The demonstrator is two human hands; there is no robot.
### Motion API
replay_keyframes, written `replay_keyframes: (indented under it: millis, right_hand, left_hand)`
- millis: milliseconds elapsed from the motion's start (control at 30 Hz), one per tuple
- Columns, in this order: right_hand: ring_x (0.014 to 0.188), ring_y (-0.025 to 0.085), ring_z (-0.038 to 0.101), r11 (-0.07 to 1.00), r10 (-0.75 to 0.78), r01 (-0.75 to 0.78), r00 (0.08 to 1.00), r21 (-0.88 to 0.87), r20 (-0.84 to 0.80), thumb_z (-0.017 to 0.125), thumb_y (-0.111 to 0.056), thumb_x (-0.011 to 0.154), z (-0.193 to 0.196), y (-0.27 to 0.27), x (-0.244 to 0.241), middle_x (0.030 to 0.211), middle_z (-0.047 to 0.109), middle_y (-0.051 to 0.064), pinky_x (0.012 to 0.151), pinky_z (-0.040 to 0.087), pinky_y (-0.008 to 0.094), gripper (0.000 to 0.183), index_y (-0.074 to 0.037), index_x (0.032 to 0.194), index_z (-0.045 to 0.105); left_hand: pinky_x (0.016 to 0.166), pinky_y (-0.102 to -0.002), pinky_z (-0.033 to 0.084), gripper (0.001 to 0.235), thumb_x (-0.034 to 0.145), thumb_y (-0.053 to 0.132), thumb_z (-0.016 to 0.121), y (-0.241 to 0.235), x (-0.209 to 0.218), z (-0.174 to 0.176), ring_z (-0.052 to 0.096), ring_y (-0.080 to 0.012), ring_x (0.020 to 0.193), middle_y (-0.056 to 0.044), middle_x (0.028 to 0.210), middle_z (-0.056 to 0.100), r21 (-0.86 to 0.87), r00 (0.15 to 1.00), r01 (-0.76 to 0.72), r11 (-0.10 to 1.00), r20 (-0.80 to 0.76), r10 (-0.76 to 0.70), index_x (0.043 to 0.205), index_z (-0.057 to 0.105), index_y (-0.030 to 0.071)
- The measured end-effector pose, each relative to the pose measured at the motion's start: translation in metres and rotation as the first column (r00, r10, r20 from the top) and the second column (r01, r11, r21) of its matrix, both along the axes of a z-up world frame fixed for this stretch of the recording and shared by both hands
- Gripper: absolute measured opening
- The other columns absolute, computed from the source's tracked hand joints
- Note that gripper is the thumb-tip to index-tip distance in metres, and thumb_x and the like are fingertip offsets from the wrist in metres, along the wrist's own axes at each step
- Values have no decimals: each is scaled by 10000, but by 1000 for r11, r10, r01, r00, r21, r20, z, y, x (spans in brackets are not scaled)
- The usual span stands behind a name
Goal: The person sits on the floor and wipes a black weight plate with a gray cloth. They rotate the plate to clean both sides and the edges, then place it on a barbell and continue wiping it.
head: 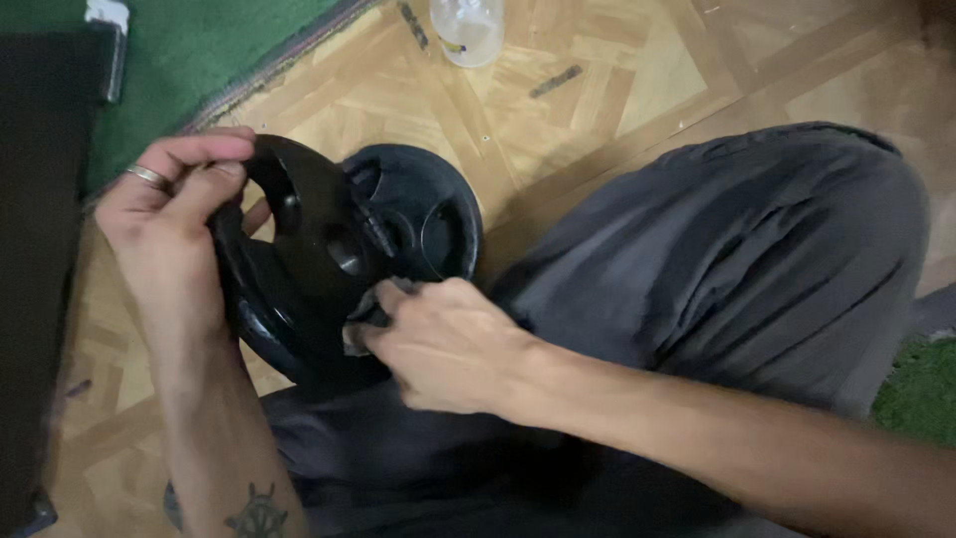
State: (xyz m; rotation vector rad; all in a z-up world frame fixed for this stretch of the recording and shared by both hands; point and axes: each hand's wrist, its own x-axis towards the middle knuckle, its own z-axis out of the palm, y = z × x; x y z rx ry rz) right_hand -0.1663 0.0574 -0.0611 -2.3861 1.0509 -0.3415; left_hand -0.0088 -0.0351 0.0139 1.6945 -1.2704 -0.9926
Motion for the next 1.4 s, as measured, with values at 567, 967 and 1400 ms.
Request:
replay_keyframes:
  millis: [567,967,1400]
  right_hand:
    - [903,48,661,724,-324,-156,783,672,531,501,-177,863,19,-31,-53,970,741,-57,828,508,228,347,-96,1076,762]
    - [772,334,688,994,57,-47,994,-103,94,616,-358,860,-20,-10,-6,1118,649,143,576,542,450,517,-314,1375,630]
    - [345,64,350,501,-681,311,718,808,145,538,-272,948,-14,-71,-64,622,639,-34,378,257,277,472,-190,1394,669]
  left_hand:
    - [628,-175,433,130,995,-56,624,-7,2,-20,569,-64,653,-66,1009,720,-192,980,195,962,61,-187,1028,717,30]
    - [717,-164,604,153,926,81,610,-14,0,-2,716,-28,1008,35,1128,773,5,987,144,990,73,-144,959,728,174]
    - [1235,-360,420,539,954,148,473,10,28,15,464,-234,1505,-84,1644,417,110,917,393,913,-112,-382,1490,456,99]
